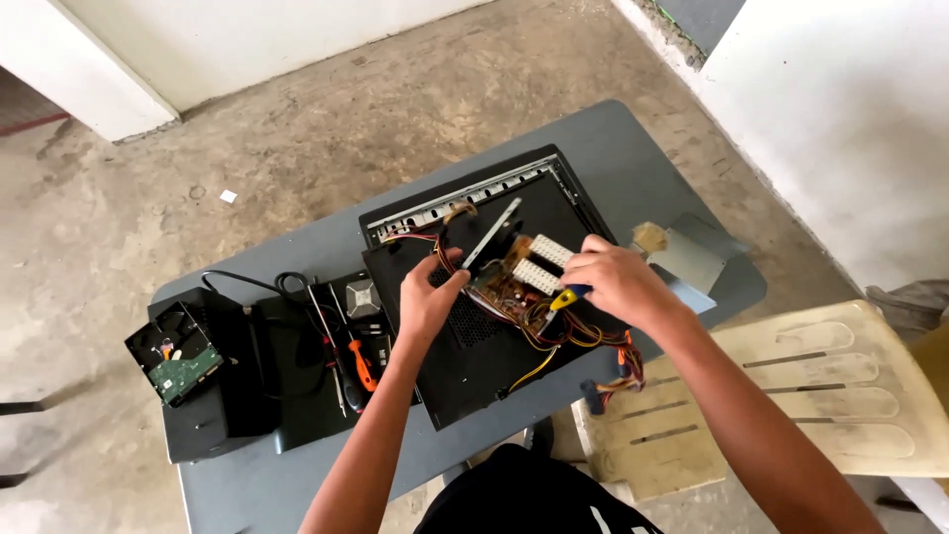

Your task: The person is disassembling a desktop computer by unscrewing the power supply and then cleaning the internal components with a brush.

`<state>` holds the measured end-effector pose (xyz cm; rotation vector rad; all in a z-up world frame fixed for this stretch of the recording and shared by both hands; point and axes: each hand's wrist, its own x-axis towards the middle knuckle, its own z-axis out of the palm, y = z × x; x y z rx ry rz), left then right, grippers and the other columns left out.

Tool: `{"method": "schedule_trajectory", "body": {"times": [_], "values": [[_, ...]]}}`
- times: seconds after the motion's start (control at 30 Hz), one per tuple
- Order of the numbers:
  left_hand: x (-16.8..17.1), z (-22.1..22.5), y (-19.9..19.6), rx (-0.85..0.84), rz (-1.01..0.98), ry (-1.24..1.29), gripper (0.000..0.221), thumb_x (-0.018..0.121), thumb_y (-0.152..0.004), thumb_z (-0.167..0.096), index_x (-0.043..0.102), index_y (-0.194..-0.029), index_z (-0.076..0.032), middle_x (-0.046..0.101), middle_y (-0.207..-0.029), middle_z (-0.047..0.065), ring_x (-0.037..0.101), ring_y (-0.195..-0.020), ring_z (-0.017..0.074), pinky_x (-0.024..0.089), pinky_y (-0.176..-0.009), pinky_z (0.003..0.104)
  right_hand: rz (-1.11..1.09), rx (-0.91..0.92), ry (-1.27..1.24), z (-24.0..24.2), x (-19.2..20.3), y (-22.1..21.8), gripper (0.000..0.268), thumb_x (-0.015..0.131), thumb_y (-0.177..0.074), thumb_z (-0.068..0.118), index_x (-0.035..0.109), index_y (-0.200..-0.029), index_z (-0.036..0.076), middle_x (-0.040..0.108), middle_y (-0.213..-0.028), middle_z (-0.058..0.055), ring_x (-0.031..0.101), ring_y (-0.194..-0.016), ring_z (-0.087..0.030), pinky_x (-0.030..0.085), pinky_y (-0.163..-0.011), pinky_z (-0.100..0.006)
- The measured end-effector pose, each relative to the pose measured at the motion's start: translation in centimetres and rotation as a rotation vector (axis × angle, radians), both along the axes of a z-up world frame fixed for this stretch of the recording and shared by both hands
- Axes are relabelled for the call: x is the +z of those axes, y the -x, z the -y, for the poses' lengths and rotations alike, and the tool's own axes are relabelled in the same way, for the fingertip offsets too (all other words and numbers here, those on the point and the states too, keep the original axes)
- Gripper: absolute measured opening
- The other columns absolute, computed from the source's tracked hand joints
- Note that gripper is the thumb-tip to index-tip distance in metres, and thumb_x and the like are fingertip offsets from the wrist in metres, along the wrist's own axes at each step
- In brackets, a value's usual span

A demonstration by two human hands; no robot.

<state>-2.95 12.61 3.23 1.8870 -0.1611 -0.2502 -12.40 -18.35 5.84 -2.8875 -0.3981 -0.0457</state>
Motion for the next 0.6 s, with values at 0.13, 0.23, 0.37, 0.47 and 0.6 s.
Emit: {"method": "schedule_trajectory", "body": {"times": [0.13,0.23,0.37,0.47,0.6], "values": [[-1.9,0.1,0.2,0.003,-0.097,-0.060,0.043,0.082,-0.087,-0.029,0.083,-0.129,-0.021,0.082,-0.120,0.011,0.071,-0.130,0.0377,0.051,-0.115,0.057,0.050,0.019,0.078,0.2,-3.2,-1.0,0.030,0.089,-0.078,0.008,0.086,-0.102,0.024,0.081,-0.109,0.012,0.065,-0.109,-0.017,0.061,-0.097,-0.031],[-2.5,-0.6,0.5,-0.021,-0.118,-0.136,0.045,0.086,-0.087,-0.036,0.082,-0.128,-0.019,0.083,-0.116,0.012,0.074,-0.124,0.0374,0.055,-0.110,0.057,0.041,-0.057,-0.021,-1.1,0.1,0.0,0.032,0.087,-0.081,0.007,0.085,-0.111,0.020,0.077,-0.122,0.005,0.065,-0.115,-0.023,0.060,-0.101,-0.037],[-0.1,-1.7,1.6,-0.048,-0.183,-0.364,0.048,0.084,-0.086,-0.054,0.083,-0.113,-0.014,0.085,-0.105,0.012,0.077,-0.112,0.0393,0.060,-0.098,0.055,0.240,-0.151,-0.308,0.4,3.0,0.7,0.021,0.084,-0.095,0.016,0.083,-0.115,0.013,0.074,-0.128,-0.006,0.067,-0.112,-0.036,0.055,-0.102,-0.047],[-0.8,-2.8,1.5,-0.063,-0.148,-0.519,0.052,0.083,-0.085,-0.067,0.082,-0.093,-0.016,0.083,-0.088,0.007,0.081,-0.095,0.0321,0.063,-0.087,0.046,0.412,-0.261,-0.521,0.2,7.0,1.5,0.021,0.058,-0.118,0.015,0.077,-0.119,0.007,0.068,-0.131,-0.012,0.062,-0.122,-0.037,0.047,-0.113,-0.047],[3.0,-2.3,2.3,-0.045,0.015,-0.514,0.070,0.089,-0.076,-0.068,0.074,-0.099,-0.004,0.080,-0.095,0.021,0.076,-0.101,0.0441,0.057,-0.095,0.057,0.495,-0.354,-0.613,-0.6,6.1,1.0,0.030,0.050,-0.124,0.028,0.078,-0.126,0.017,0.072,-0.109,-0.005,0.070,-0.104,-0.024,0.056,-0.092,-0.034]]}}
